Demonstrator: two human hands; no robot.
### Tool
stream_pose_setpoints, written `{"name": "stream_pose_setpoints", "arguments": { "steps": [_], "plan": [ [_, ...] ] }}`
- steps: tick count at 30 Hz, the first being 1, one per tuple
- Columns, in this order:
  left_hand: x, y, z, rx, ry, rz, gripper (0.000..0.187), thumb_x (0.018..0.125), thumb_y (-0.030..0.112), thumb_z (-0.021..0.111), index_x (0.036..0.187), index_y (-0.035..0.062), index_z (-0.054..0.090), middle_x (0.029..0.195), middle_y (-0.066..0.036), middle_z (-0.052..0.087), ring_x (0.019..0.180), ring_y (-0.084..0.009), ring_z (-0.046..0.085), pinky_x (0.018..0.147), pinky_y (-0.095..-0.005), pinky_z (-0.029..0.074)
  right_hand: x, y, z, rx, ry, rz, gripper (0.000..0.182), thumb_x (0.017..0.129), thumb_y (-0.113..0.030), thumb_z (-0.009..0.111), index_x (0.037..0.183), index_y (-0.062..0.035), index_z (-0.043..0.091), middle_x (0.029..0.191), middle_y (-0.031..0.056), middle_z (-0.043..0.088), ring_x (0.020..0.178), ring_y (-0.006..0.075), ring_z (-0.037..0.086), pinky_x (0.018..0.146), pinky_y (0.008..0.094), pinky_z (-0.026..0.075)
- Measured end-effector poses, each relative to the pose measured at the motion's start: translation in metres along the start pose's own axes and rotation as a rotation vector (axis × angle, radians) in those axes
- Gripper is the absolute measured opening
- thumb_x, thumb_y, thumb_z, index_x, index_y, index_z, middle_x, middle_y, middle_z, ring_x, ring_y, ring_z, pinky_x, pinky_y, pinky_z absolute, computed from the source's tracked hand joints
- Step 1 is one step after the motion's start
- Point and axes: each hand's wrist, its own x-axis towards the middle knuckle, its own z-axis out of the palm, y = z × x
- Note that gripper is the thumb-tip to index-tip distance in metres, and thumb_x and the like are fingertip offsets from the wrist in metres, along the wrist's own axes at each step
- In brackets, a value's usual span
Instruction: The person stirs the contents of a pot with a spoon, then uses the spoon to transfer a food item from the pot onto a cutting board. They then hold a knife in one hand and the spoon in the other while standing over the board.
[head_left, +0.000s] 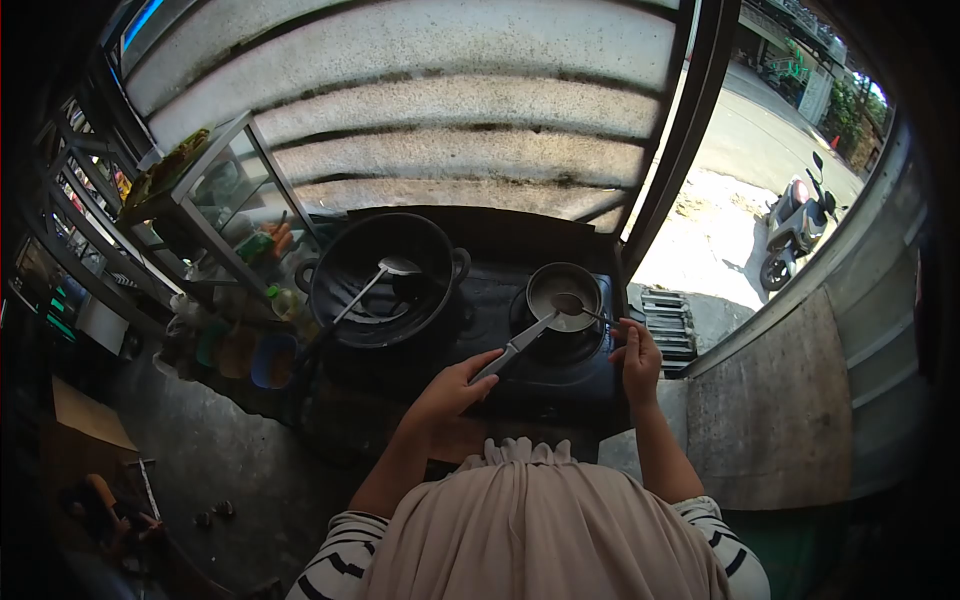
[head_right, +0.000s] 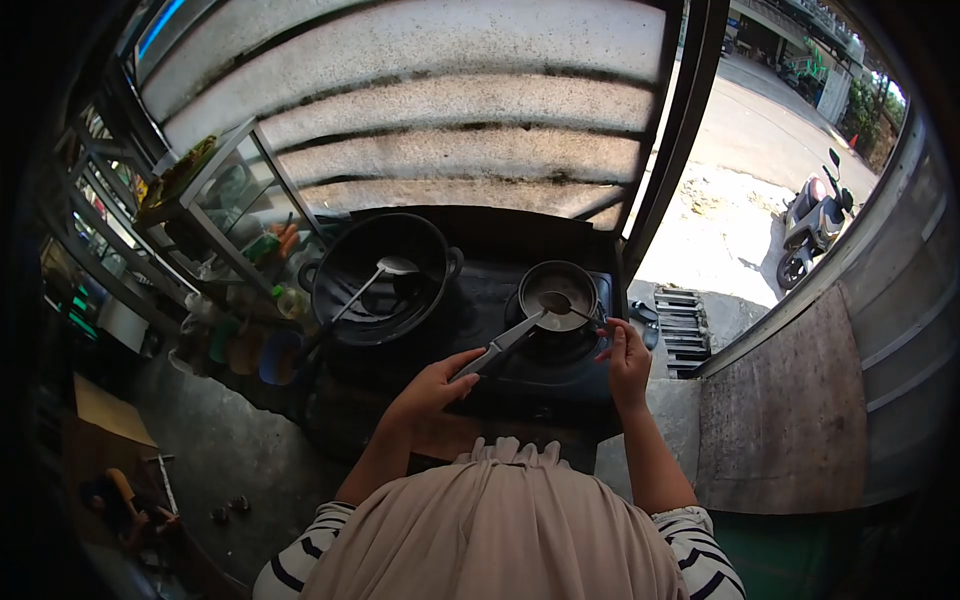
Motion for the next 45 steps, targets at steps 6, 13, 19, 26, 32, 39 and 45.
{"name": "stream_pose_setpoints", "arguments": {
  "steps": [6, 13, 19, 26, 32, 39, 45],
  "plan": [
    [-0.001, 0.003, 0.001, 0.005, 0.000, 0.005, 0.049, 0.087, 0.016, 0.057, 0.134, 0.0108, 0.045, 0.078, 0.003, 0.051, 0.069, -0.0062, 0.045, 0.064, -0.0208, 0.039, 0.002, -0.003, 0.001, -0.087, 0.073, -0.043, 0.025, 0.096, -0.015, 0.042, 0.106, 0.0010, 0.059, 0.084, 0.0133, 0.068, 0.054, 0.0108, 0.061, 0.048, 0.0225, 0.048],
    [0.000, 0.000, 0.001, -0.001, 0.013, 0.008, 0.049, 0.087, 0.015, 0.058, 0.134, 0.0094, 0.045, 0.078, 0.003, 0.051, 0.069, -0.0057, 0.044, 0.064, -0.0204, 0.039, 0.000, -0.006, 0.001, -0.179, 0.035, -0.066, 0.025, 0.096, -0.016, 0.043, 0.107, 0.0004, 0.059, 0.085, 0.0132, 0.068, 0.054, 0.0106, 0.061, 0.048, 0.0224, 0.048],
    [0.005, -0.008, 0.000, -0.005, 0.019, 0.049, 0.050, 0.087, 0.016, 0.059, 0.134, 0.0092, 0.044, 0.079, 0.002, 0.053, 0.068, -0.0055, 0.045, 0.063, -0.0197, 0.039, 0.000, -0.005, 0.001, -0.226, 0.043, -0.101, 0.025, 0.096, -0.016, 0.043, 0.107, 0.0002, 0.059, 0.085, 0.0131, 0.068, 0.053, 0.0102, 0.060, 0.049, 0.0223, 0.047],
    [0.004, -0.006, 0.000, -0.026, 0.027, 0.024, 0.050, 0.086, 0.016, 0.060, 0.133, 0.0091, 0.045, 0.081, 0.001, 0.055, 0.069, -0.0059, 0.046, 0.064, -0.0203, 0.040, -0.001, -0.007, -0.001, -0.212, 0.038, -0.079, 0.025, 0.096, -0.015, 0.044, 0.107, 0.0002, 0.060, 0.086, 0.0139, 0.068, 0.054, 0.0102, 0.061, 0.049, 0.0223, 0.048],
    [0.004, -0.007, -0.001, 0.017, 0.051, 0.100, 0.053, 0.084, 0.016, 0.062, 0.134, 0.0098, 0.044, 0.081, -0.001, 0.057, 0.069, -0.0063, 0.048, 0.064, -0.0199, 0.040, 0.005, 0.000, -0.013, -0.292, 0.114, -0.097, 0.026, 0.097, -0.015, 0.042, 0.108, 0.0010, 0.059, 0.088, 0.0134, 0.067, 0.055, 0.0103, 0.061, 0.050, 0.0213, 0.048],
    [0.011, -0.021, 0.000, -0.237, 0.059, -0.028, 0.029, 0.081, 0.015, 0.060, 0.106, 0.0036, 0.049, 0.068, -0.002, 0.052, 0.055, -0.0067, 0.046, 0.050, -0.0216, 0.036, 0.006, -0.004, -0.017, 0.026, 0.142, -0.053, 0.027, 0.098, -0.017, 0.040, 0.111, 0.0024, 0.055, 0.095, 0.0135, 0.064, 0.056, 0.0091, 0.059, 0.048, 0.0180, 0.045],
    [0.015, -0.031, 0.009, -0.593, -0.060, -0.172, 0.013, 0.082, 0.016, 0.056, 0.082, 0.0084, 0.046, 0.058, 0.003, 0.042, 0.045, -0.0055, 0.036, 0.042, -0.0205, 0.031, 0.001, -0.008, -0.011, 0.020, 0.176, -0.097, 0.028, 0.098, -0.018, 0.039, 0.111, 0.0021, 0.054, 0.093, 0.0132, 0.064, 0.055, 0.0083, 0.057, 0.049, 0.0181, 0.045]
  ]
}}
